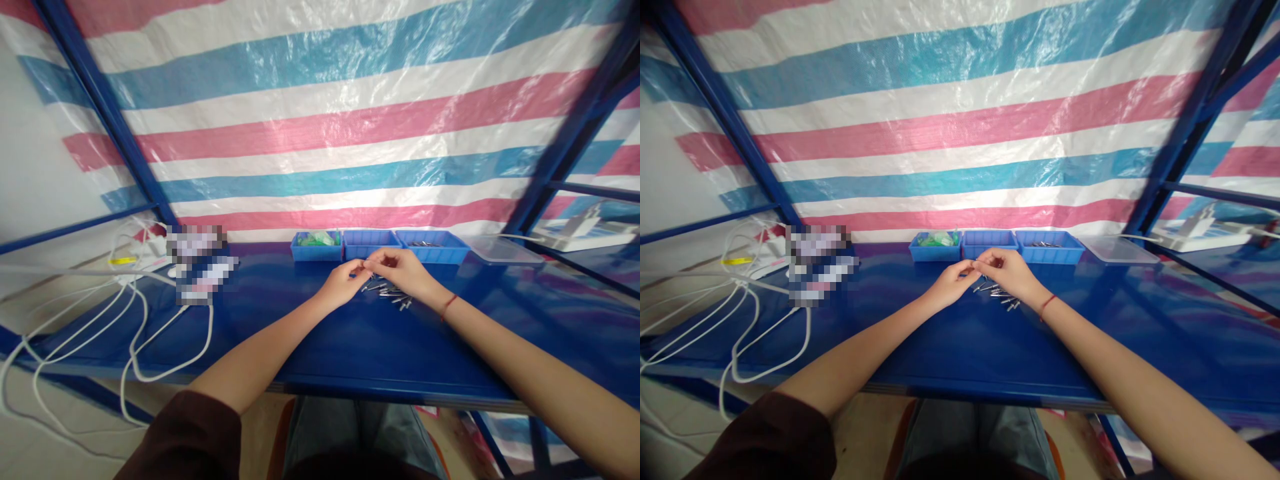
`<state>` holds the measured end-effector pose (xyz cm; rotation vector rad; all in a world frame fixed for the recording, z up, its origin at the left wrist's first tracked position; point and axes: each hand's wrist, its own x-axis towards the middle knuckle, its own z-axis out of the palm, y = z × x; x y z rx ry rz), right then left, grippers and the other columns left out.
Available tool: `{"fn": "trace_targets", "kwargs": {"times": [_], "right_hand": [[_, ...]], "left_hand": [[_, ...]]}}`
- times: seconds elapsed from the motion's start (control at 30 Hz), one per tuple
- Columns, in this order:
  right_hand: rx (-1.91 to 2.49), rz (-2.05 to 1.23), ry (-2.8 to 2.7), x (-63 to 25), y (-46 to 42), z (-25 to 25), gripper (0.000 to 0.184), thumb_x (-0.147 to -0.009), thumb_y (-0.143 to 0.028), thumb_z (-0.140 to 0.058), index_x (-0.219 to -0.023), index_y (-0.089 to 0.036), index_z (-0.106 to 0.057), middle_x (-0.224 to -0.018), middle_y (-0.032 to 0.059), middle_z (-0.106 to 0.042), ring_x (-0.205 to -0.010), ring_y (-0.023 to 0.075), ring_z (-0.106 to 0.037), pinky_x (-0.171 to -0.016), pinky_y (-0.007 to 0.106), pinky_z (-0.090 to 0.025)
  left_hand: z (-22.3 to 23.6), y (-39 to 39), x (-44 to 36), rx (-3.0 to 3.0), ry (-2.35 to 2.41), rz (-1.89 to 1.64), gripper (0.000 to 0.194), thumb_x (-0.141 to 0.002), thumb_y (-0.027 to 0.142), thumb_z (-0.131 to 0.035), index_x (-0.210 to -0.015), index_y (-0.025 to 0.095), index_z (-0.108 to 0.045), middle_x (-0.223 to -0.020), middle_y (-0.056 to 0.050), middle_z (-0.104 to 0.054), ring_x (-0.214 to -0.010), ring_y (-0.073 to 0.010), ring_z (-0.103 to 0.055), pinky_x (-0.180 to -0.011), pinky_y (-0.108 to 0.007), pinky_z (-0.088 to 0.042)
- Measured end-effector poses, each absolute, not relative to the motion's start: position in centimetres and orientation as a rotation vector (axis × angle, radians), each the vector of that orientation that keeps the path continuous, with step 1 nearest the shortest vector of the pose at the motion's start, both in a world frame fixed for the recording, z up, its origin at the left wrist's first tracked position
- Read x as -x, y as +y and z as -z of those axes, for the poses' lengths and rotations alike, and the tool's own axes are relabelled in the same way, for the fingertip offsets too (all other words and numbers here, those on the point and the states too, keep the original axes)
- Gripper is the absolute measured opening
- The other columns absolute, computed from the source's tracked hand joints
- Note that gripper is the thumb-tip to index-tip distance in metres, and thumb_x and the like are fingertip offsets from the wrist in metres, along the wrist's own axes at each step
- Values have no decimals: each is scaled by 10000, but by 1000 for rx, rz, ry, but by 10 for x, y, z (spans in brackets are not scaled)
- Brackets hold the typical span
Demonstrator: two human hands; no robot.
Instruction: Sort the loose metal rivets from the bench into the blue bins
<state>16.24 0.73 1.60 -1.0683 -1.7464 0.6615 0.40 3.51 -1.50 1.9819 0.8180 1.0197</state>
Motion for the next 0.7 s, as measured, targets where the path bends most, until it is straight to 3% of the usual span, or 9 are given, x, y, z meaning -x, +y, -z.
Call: {"fn": "trace_targets", "kwargs": {"times": [0.2,0.37,0.7], "right_hand": [[987,-440,-1891,-162,0,-20,283,-794,-438,-603,-825,-173,-698,-796,62,-672,-698,161,-580,-642,304,-458],[1015,-313,-1881,-165,-1,-24,264,-796,-387,-590,-872,-169,-718,-758,54,-633,-635,144,-543,-575,286,-427],[1088,-461,-1858,-169,9,-13,279,-774,-423,-593,-795,-165,-697,-796,63,-675,-689,167,-576,-639,313,-466]], "left_hand": [[12,33,-5,-1941,770,-1028,215,-853,266,-537,-992,127,-623,-1023,-83,-670,-938,-191,-621,-766,-266,-480],[11,37,-3,-1845,790,-1163,170,-830,268,-571,-938,150,-632,-1000,-51,-670,-915,-160,-618,-816,-260,-466],[7,34,-2,-1811,814,-1324,203,-798,348,-599,-863,157,-624,-912,-35,-665,-791,-130,-603,-735,-242,-461]]}}
